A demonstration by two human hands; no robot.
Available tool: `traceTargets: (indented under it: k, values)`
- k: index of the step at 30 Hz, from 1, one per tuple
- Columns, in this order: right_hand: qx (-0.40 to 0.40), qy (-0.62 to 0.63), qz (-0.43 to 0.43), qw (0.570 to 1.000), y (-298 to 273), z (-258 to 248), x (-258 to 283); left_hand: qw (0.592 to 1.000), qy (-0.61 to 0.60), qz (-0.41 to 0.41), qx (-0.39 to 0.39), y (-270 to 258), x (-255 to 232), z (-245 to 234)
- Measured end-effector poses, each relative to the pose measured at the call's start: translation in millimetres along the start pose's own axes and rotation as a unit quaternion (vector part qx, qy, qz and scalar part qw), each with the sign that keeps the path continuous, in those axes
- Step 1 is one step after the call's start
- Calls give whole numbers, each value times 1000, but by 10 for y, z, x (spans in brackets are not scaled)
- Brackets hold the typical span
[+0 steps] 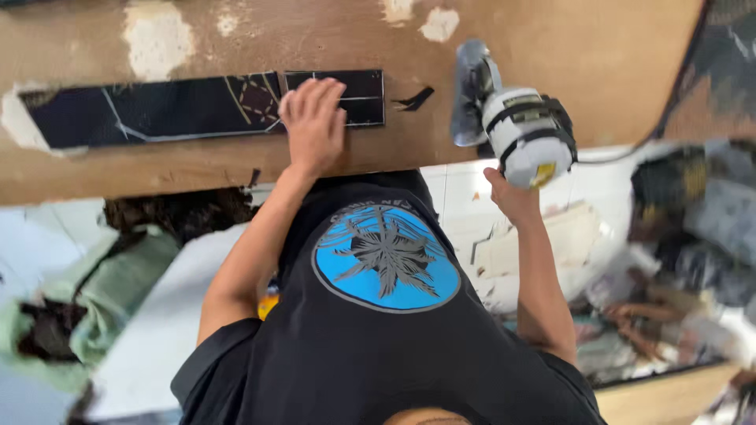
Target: The person uses a rotary cutter to cut a patterned black fabric on a wooden workbench. They align the fabric, cut along marked lines, and remove cut pieces, repeating the process for multiple sections.
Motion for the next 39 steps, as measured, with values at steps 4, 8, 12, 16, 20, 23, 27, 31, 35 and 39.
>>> traceTargets:
  k: [4, 8, 12, 16, 20, 23, 27, 31, 35, 39]
  values:
    - [70, -276, -141, 948, 324, -382, 375, 992, 111, -41, -41, 101, 347, -176]
    - [118, -297, -147, 936, 393, -557, 495, 992, 117, -40, 33, 262, 472, -57]
    - [140, -240, -173, 945, 441, -490, 725, 983, 134, -40, 117, 499, 460, 33]
    - [189, -253, -302, 900, 292, -279, 991, 977, 136, -18, 164, 611, 375, 65]
    - [173, -192, -123, 958, 476, -349, 777, 974, 129, 12, 186, 620, 202, 177]
    - [141, -131, -21, 981, 540, -393, 688, 968, 53, -43, 243, 548, 200, 308]
    - [159, -105, -39, 981, 514, -327, 829, 963, 51, -66, 257, 526, 161, 368]
    - [155, -114, -32, 981, 508, -319, 807, 951, 37, -72, 297, 436, 158, 493]
    - [138, -96, 1, 986, 569, -345, 732, 971, -3, -16, 238, 414, 72, 419]
    - [131, -98, -51, 985, 617, -329, 722, 943, -120, -270, 154, 158, 410, 425]
Point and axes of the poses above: each hand's wrist, its own y-axis towards the middle knuckle, its own z-axis out of the palm, x = y × z, the point moved 10 cm from there along y, towards the middle knuckle, and after that the axes turned 9 degrees about y, right-handed, at the moved point
